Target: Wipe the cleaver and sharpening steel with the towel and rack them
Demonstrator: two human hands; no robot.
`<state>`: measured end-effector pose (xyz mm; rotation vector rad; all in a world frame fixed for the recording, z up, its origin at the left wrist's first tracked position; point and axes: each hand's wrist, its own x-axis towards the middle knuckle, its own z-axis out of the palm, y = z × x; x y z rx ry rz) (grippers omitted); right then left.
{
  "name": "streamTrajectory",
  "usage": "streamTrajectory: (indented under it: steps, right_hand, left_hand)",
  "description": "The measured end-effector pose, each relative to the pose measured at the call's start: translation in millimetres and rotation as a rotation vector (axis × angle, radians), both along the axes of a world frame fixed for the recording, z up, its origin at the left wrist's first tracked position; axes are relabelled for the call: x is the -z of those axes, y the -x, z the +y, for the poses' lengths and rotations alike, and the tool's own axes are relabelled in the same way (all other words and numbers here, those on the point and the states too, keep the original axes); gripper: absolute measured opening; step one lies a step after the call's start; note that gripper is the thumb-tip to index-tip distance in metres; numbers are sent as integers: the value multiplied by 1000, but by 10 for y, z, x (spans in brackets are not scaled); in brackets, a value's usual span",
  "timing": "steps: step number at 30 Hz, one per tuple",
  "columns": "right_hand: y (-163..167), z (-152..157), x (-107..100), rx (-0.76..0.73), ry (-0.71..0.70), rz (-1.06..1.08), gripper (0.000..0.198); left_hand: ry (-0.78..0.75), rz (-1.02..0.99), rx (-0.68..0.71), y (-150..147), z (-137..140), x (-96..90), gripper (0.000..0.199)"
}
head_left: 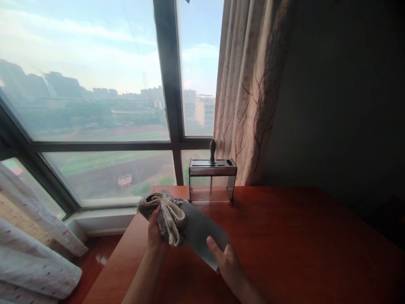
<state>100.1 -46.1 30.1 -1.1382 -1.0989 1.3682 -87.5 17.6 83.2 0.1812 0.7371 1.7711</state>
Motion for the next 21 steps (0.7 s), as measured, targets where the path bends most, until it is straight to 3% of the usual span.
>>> streamTrajectory:
  steps: [5, 9, 11, 15, 21]
  right_hand:
    - [-2, -53, 97, -61, -334, -375, 38]
    - [-21, -32, 91, -115, -809, -716, 39]
    - [-24, -26, 50, -117, -975, -837, 36]
    - [-28, -20, -4, -98, -1003, -873, 34]
    - [-24, -17, 56, -121, -813, -683, 37]
  left_hand:
    - [17, -30, -2, -12, 46, 8, 22]
    - [63, 25, -15, -32, 74, 72, 23]
    - [84, 28, -4, -42, 80, 96, 23]
    - [83, -18, 46, -49, 66, 85, 25]
    - [23, -49, 20, 4, 25, 9, 25]
